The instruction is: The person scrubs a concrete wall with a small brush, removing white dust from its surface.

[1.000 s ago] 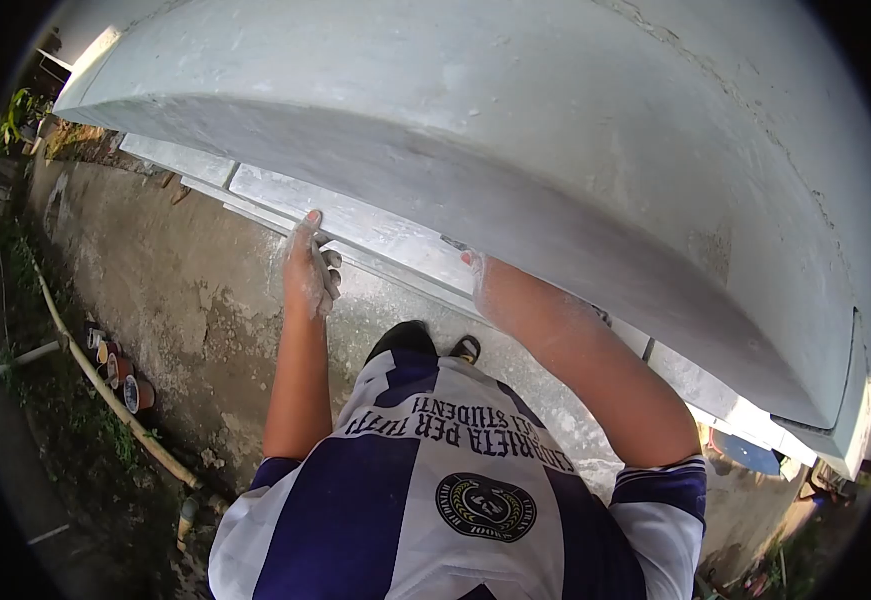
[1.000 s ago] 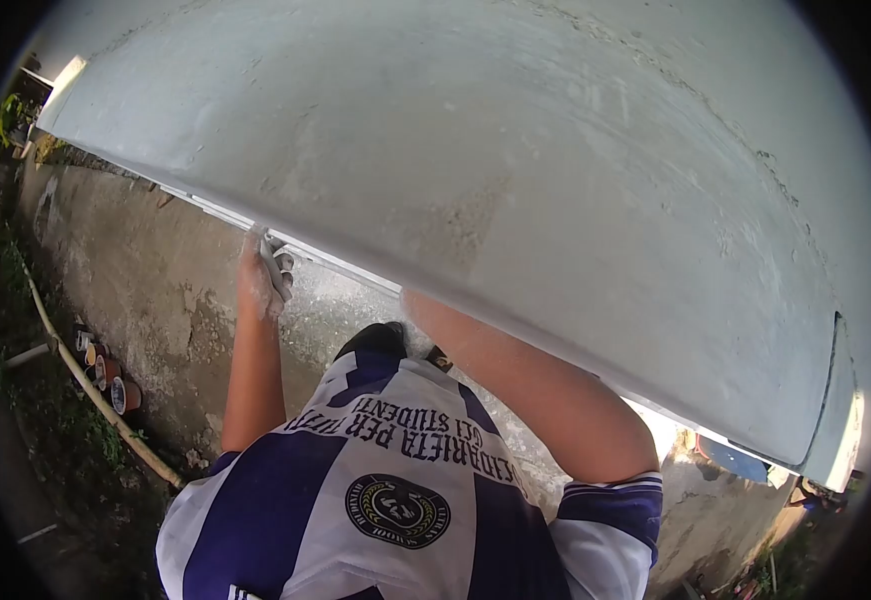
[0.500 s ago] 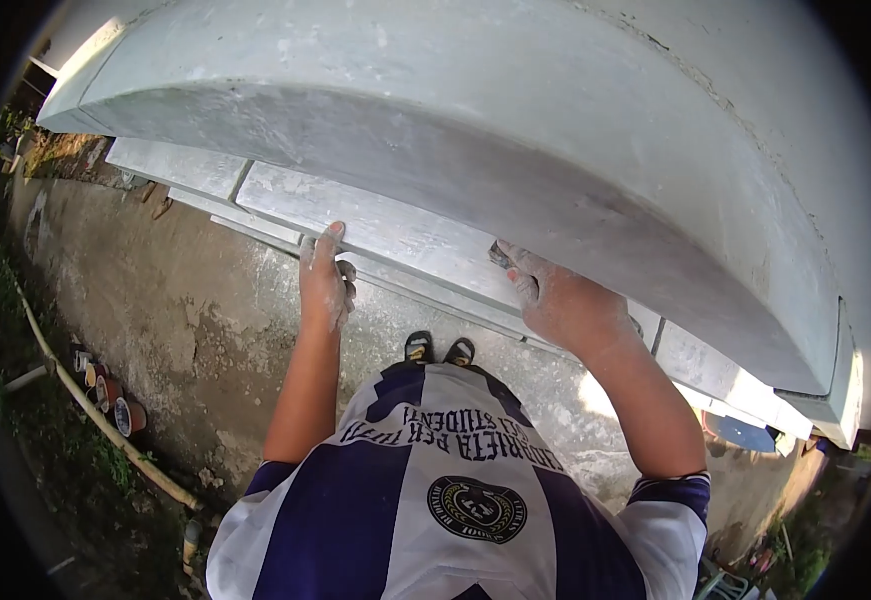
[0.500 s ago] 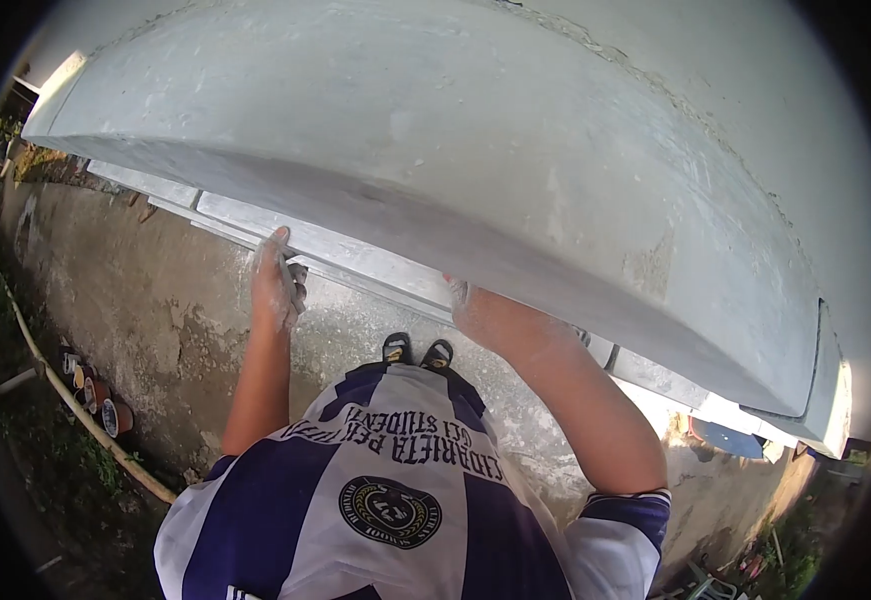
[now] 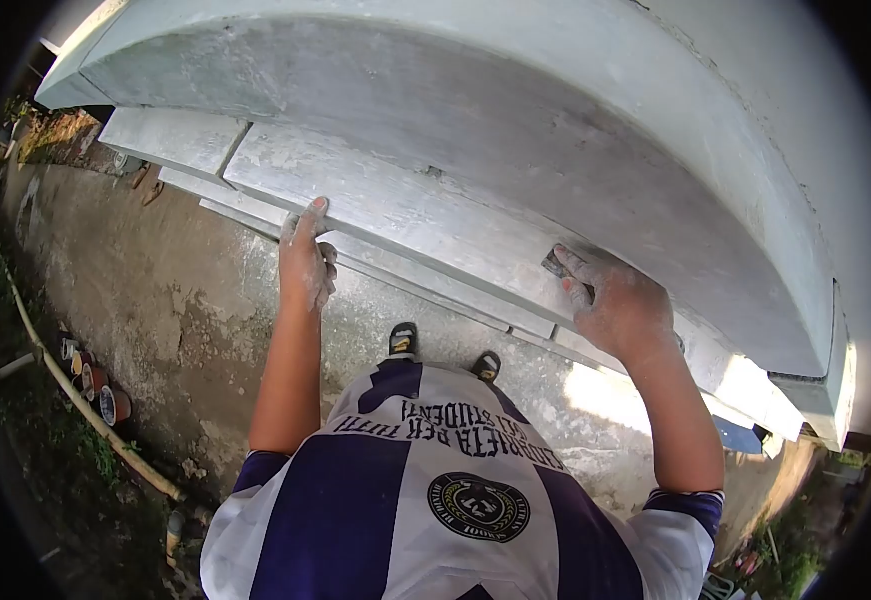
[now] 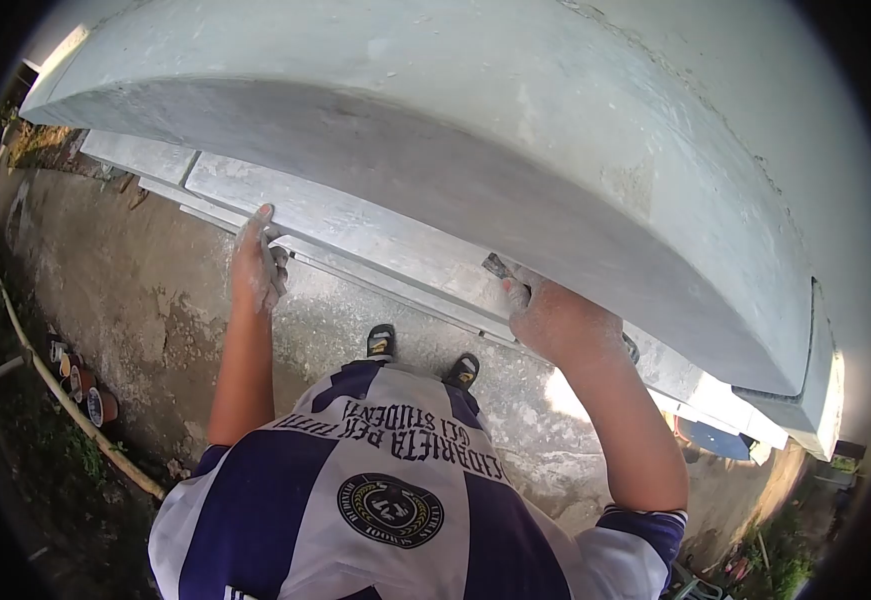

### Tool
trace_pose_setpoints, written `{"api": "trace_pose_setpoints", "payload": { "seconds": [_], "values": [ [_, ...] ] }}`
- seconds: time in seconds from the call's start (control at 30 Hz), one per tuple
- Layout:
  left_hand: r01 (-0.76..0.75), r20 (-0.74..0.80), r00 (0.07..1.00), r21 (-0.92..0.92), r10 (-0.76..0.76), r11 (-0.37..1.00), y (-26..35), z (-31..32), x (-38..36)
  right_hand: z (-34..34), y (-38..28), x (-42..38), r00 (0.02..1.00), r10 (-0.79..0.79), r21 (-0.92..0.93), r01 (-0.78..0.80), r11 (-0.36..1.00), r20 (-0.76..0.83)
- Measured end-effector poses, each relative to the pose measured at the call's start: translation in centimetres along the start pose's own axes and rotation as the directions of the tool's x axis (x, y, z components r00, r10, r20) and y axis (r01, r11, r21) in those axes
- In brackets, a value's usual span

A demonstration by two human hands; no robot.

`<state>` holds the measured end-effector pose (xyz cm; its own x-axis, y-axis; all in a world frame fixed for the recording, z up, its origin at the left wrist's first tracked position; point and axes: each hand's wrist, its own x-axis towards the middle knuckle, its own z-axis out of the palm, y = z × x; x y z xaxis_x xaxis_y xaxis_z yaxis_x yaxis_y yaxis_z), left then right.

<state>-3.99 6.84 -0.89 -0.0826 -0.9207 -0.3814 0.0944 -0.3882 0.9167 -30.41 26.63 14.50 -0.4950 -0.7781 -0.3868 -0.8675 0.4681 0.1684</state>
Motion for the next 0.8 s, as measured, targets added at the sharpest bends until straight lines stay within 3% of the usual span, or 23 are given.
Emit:
{"api": "trace_pose_setpoints", "payload": {
  "seconds": [0.1,0.2,0.3,0.33,0.43,0.5,0.63,0.73,0.8],
  "values": [
    [-0.028,-0.052,0.998,-0.005,0.028,1.000,0.1,1.1,-1.9,1.7,3.5,-1.2,0.991,-0.075,0.098,0.086,0.991,-0.112],
    [0.056,0.017,0.998,-0.094,-0.055,0.994,-2.1,2.2,-5.0,1.7,3.9,-1.1,0.995,-0.076,0.133,0.084,0.988,-0.067],
    [0.188,0.216,0.962,-0.078,-0.167,0.979,-3.7,5.1,-9.2,2.3,1.8,-0.8,0.947,-0.232,0.061,0.251,0.966,-0.222],
    [0.219,0.284,0.938,-0.047,-0.197,0.975,-3.6,6.2,-10.4,2.1,0.8,-0.1,0.939,-0.267,0.145,0.302,0.942,-0.217],
    [0.204,0.293,0.939,-0.056,-0.179,0.977,-3.6,8.9,-11.5,0.3,-3.3,2.2,0.908,-0.344,0.200,0.392,0.898,-0.238],
    [0.167,0.312,0.942,-0.119,-0.123,0.979,-3.0,9.7,-11.8,-1.3,-5.8,4.0,0.920,-0.363,0.214,0.387,0.897,-0.147],
    [0.186,0.276,0.948,-0.068,-0.160,0.980,-3.8,9.8,-10.7,-2.7,-6.0,3.8,0.941,-0.338,0.216,0.334,0.917,-0.023],
    [0.172,0.228,0.962,-0.074,-0.151,0.982,-3.5,10.3,-10.9,-0.2,-3.4,3.1,0.928,-0.331,0.213,0.363,0.907,-0.169],
    [0.164,0.190,0.970,-0.063,-0.149,0.984,-3.8,10.2,-10.9,-1.6,-0.9,1.2,0.953,-0.303,0.170,0.301,0.938,-0.013]
  ]
}}
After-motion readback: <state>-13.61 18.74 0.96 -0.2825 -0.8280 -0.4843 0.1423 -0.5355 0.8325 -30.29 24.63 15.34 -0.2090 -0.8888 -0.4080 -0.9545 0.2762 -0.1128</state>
